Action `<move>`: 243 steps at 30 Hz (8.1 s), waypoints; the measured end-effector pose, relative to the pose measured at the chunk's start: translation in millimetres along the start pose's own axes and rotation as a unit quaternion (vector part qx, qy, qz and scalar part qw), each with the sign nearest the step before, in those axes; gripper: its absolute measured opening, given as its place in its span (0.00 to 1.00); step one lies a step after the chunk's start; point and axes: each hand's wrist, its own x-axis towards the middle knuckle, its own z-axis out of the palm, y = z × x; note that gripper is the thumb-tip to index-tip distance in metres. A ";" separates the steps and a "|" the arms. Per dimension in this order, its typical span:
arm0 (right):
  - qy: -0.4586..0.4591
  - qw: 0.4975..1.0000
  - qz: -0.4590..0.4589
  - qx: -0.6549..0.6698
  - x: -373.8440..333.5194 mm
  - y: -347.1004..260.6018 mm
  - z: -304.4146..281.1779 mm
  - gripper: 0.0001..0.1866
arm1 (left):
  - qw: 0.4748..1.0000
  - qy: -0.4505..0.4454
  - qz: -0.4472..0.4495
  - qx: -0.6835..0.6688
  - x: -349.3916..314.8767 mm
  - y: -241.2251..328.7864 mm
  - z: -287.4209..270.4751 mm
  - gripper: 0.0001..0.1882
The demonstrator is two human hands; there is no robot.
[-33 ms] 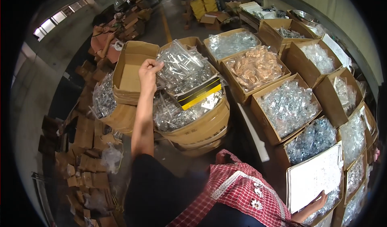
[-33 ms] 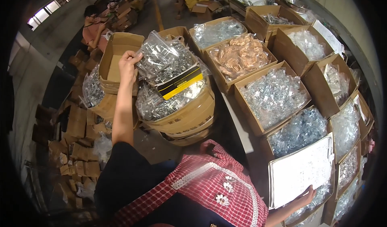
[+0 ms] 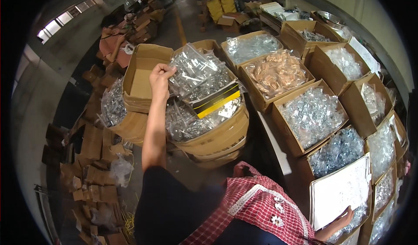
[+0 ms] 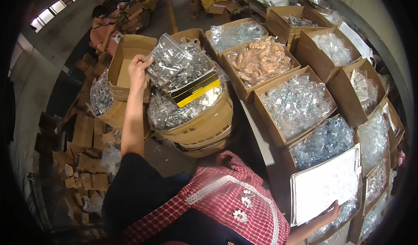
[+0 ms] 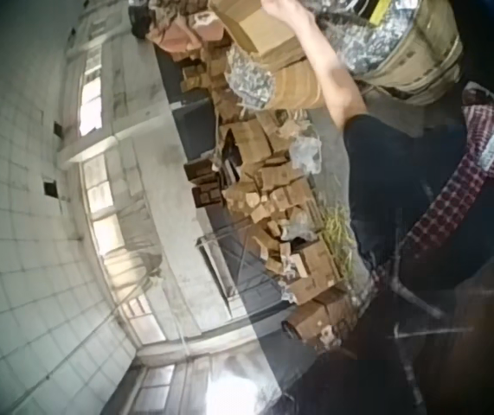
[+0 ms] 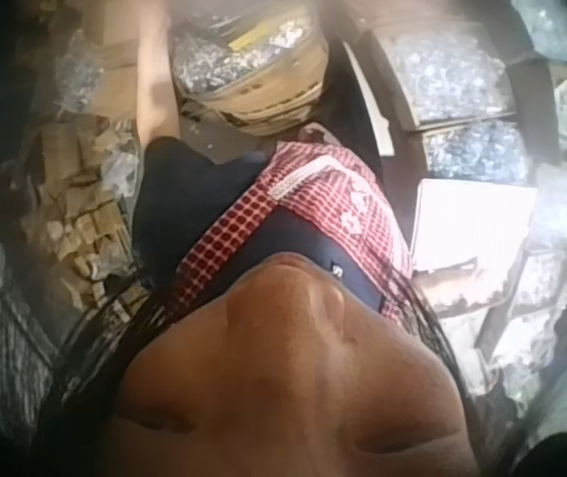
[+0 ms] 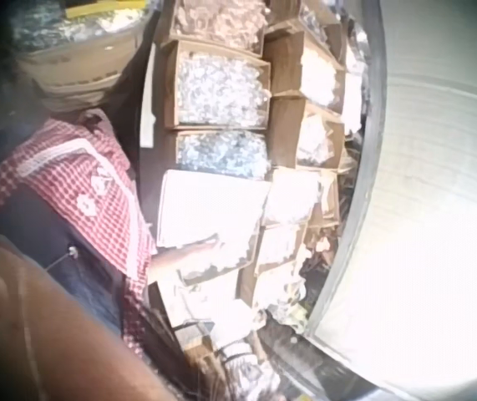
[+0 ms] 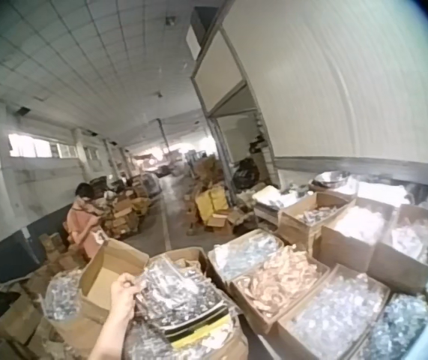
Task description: The person checks items in several boxes against an inventory list on a clipboard, pointing to entries and handling small metal parts and bagged components by hand.
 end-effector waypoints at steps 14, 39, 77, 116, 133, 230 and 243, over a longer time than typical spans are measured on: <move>-0.057 0.972 -0.180 -0.141 33.4 67.1 -42.3 0.24 | 0.959 -0.082 -0.208 0.174 42.0 -36.1 -57.9 0.25; -0.011 0.986 0.013 0.166 -42.6 -43.3 28.4 0.31 | 0.943 -0.300 -0.084 -0.116 87.2 16.7 73.6 0.19; -0.024 0.993 0.047 0.104 -30.9 -22.7 33.6 0.33 | 0.585 -0.662 -0.440 -0.163 -776.3 59.3 633.1 0.09; 0.020 0.882 -0.229 -0.411 -24.2 -75.5 44.7 0.47 | 0.787 -0.557 0.234 0.122 -409.2 -63.6 446.0 0.33; 0.025 0.887 -0.257 -0.383 -57.9 -103.0 82.6 0.54 | 0.753 -0.646 -0.013 -0.125 -388.7 -18.8 432.5 0.36; -0.028 0.906 -0.297 -0.300 181.4 -81.2 89.7 0.13 | 0.716 -0.561 0.406 0.084 -395.6 -57.0 430.2 0.22; -0.045 0.984 -0.163 -0.049 256.6 -83.6 105.8 0.13 | 0.720 -0.547 0.419 0.083 -395.5 -57.5 430.8 0.23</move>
